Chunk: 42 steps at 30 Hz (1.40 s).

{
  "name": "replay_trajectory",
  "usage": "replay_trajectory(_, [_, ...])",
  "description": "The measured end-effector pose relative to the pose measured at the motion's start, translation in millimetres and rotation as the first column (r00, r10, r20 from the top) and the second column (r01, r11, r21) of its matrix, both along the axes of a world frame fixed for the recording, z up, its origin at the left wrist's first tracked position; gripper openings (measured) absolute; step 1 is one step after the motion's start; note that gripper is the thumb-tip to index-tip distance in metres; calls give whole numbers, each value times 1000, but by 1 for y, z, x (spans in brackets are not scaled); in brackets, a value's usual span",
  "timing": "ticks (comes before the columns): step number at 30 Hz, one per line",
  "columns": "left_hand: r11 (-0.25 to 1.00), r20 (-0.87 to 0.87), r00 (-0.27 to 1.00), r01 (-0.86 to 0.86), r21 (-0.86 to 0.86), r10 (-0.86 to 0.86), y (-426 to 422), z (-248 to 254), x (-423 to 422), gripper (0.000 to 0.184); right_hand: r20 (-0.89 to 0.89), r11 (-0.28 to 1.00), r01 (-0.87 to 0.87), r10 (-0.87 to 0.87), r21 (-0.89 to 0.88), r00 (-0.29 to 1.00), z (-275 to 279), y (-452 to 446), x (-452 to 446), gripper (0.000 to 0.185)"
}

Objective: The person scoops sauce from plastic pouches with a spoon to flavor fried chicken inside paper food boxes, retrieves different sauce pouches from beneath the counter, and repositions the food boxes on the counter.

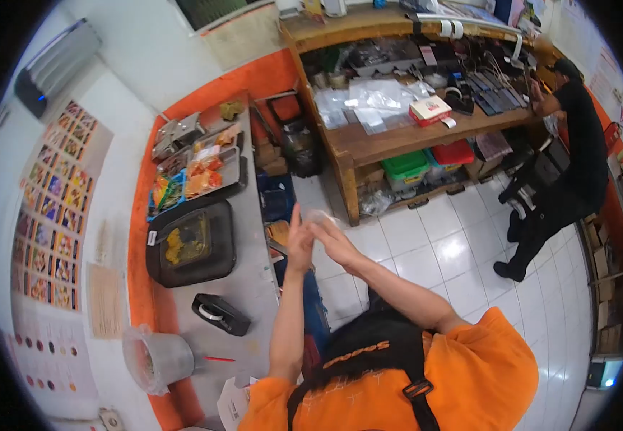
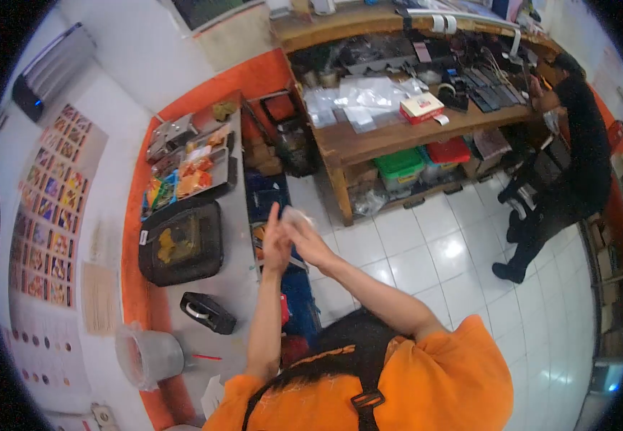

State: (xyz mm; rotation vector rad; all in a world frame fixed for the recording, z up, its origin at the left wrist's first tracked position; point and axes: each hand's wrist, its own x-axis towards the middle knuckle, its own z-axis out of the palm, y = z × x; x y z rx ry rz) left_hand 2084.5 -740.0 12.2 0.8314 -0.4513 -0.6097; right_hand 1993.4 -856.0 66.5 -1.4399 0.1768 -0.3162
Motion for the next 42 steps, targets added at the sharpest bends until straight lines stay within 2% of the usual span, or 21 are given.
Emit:
replay_trajectory(2, [992, -51, 991, -118, 48, 120, -32, 29, 20, 77, 202, 917, -49, 139, -397, 969, 23, -29, 9, 40])
replay_trajectory(6, [907, 367, 923, -247, 341, 114, -77, 25, 70, 55, 116, 469, 12, 195, -883, 974, 78, -107, 37, 33])
replay_trajectory(8, [807, 558, 823, -397, 438, 102, -94, 13, 104, 40, -102, 230, -151, 213, -961, 972, 94, -139, 62, 38])
replay_trajectory(9, [754, 634, 767, -475, 454, 101, -100, 2, 128, 32, 65, 137, 42, 171, -990, 983, 92, -151, 78, 32])
replay_trajectory(13, [523, 559, 797, -585, 620, 229, -119, -48, 235, 21, 200, 102, 189, 107, -977, 974, 117, -204, 139, 28])
replay_trajectory(14, [580, 545, 789, -594, 557, 284, -118, -79, 274, 26, 194, 78, 189, 68, -979, 979, 121, -218, 157, 28])
replay_trajectory(15, [405, 580, 785, -614, 678, 220, -114, -110, 317, 28, 185, 54, 183, 27, -982, 982, 123, -231, 175, 28])
replay_trajectory(17, [552, 239, 858, -482, 680, 455, -120, -163, 385, 23, 99, 39, 102, -73, -994, 992, 127, -253, 209, 29])
replay_trajectory(18, [532, 259, 861, -481, 697, 438, -122, -184, 420, 32, 57, 33, 62, -114, -998, 992, 132, -263, 228, 30])
replay_trajectory(22, [383, 99, 797, -390, 838, 596, -153, -193, 513, 41, -136, 358, -71, -159, -931, 978, 132, -293, 283, 34])
replay_trajectory(23, [506, -25, 813, -338, 794, 582, -158, -195, 542, 40, -247, 434, -163, -145, -886, 958, 129, -302, 292, 32])
replay_trajectory(27, [279, 180, 787, -408, 869, 590, -206, -267, 701, 43, -625, 656, -358, -225, -664, 747, 68, -318, 280, 41])
replay_trajectory(29, [264, 241, 795, -445, 856, 557, -242, -246, 744, 52, -759, 739, -383, -259, -554, 597, 32, -319, 260, 45])
replay_trajectory(31, [-92, 346, 811, -345, 934, 471, -271, -246, 783, 61, -843, 851, -279, -293, -445, 451, 5, -317, 242, 47])
replay_trajectory(34, [-79, 336, 929, -328, 941, 152, -289, -237, 778, 64, -868, 933, 0, -336, -361, 365, -30, -318, 208, 50])
replay_trajectory(36, [102, 509, 823, -546, 832, 251, -298, -309, 748, 68, -803, 907, 271, -413, -321, 430, -59, -314, 175, 45])
replay_trajectory(38, [199, 360, 899, -411, 890, 249, -297, -281, 660, 72, -743, 743, 660, -502, -108, 444, -41, -302, 177, 45])
replay_trajectory(39, [224, 389, 894, -435, 872, 223, -291, -288, 619, 72, -712, 663, 747, -545, -43, 443, -37, -299, 171, 44])
replay_trajectory(40, [292, 284, 957, -254, 922, -62, -265, -358, 599, 73, -679, 606, 795, -595, -27, 430, -32, -297, 163, 46])
replay_trajectory(41, [409, 246, 969, -221, 885, -6, -252, -346, 536, 72, -627, 566, 823, -659, -50, 416, -36, -298, 145, 47])
replay_trajectory(42, [211, -281, 959, 266, 941, 46, -237, -352, 504, 63, -577, 516, 854, -720, -73, 386, -38, -294, 124, 47])
